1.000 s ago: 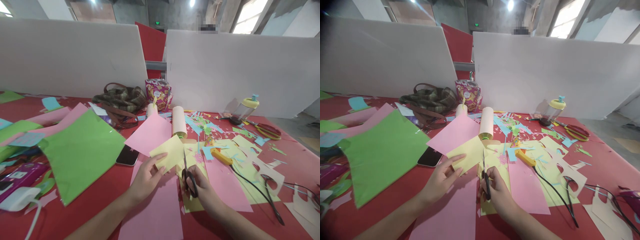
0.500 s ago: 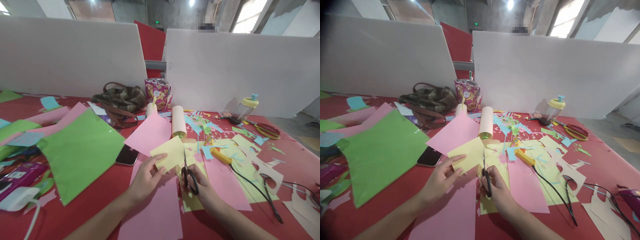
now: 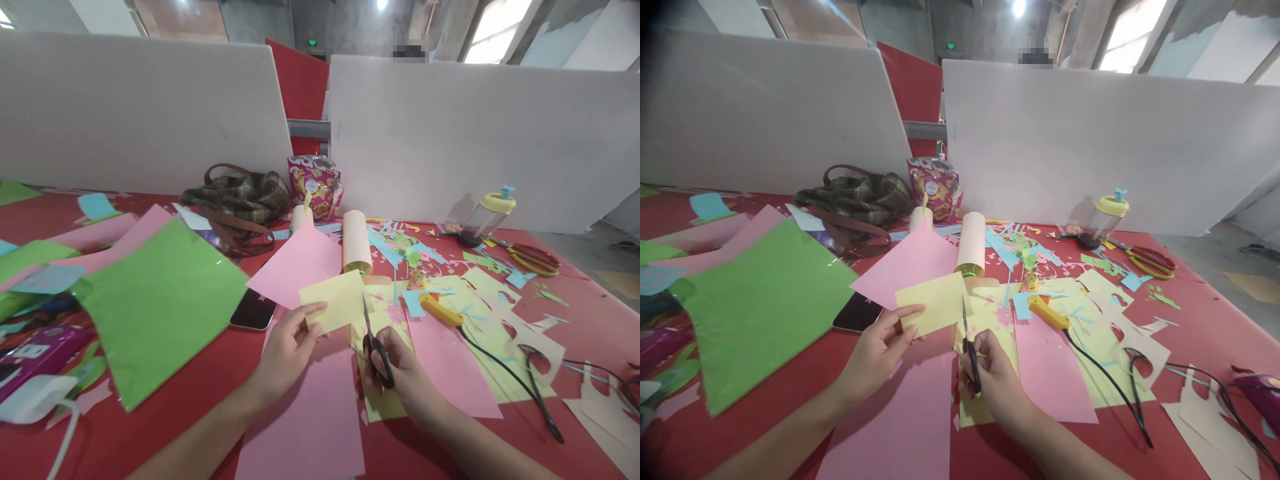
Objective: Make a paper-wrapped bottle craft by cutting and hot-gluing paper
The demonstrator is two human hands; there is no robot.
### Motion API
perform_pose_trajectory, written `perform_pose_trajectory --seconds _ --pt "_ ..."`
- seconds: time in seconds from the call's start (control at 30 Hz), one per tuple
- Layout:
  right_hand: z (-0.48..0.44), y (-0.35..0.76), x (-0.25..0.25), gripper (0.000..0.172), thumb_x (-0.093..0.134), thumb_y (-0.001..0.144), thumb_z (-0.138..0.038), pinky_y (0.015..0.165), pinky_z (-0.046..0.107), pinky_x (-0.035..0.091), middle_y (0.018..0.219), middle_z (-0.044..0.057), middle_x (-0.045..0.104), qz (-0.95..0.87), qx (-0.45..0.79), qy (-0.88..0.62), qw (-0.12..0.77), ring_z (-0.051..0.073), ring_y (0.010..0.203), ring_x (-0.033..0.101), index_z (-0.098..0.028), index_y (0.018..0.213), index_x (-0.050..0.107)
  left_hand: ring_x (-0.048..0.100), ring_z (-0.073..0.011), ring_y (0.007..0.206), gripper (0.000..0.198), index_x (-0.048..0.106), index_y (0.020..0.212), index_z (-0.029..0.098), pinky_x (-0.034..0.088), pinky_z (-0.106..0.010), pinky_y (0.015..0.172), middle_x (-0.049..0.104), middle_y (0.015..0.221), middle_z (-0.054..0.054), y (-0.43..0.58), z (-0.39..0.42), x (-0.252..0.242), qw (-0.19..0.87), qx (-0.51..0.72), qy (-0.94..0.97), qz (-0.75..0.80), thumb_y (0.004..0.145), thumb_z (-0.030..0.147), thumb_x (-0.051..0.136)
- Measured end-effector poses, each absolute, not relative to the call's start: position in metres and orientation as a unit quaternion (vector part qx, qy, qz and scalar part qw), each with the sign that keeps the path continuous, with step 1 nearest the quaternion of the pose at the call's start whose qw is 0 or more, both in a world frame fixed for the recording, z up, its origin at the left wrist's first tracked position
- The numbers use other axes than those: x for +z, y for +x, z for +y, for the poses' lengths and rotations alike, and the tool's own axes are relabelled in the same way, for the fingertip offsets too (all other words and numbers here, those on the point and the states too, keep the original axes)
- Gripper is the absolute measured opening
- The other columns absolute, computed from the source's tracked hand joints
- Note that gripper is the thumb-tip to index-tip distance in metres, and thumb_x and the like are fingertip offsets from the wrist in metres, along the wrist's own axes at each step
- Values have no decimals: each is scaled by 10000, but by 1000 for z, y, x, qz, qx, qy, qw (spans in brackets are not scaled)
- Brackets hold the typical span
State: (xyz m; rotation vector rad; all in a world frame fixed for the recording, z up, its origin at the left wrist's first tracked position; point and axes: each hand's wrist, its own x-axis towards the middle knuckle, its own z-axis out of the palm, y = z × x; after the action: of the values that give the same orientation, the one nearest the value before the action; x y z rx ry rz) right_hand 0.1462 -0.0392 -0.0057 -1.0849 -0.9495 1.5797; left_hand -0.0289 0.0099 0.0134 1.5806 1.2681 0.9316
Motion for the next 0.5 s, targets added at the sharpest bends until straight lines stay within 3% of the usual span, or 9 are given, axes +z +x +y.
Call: perform_pose_trajectory --seconds 0.23,0.5 --pt "-38 149 -6 351 548 719 -458 445 212 295 532 -63 454 -383 652 -442 483 66 445 406 -212 651 307 571 -174 898 293 537 1048 209 489 -275 747 555 1092 -62 -30 9 10 440 356 655 501 779 283 449" --pt "-39 150 -3 348 545 722 -454 446 221 278 554 -60 444 -387 651 -447 475 76 460 414 -216 646 303 590 -170 840 302 556 1030 191 505 -276 713 585 1042 -65 -29 9 14 443 367 645 502 759 292 469"
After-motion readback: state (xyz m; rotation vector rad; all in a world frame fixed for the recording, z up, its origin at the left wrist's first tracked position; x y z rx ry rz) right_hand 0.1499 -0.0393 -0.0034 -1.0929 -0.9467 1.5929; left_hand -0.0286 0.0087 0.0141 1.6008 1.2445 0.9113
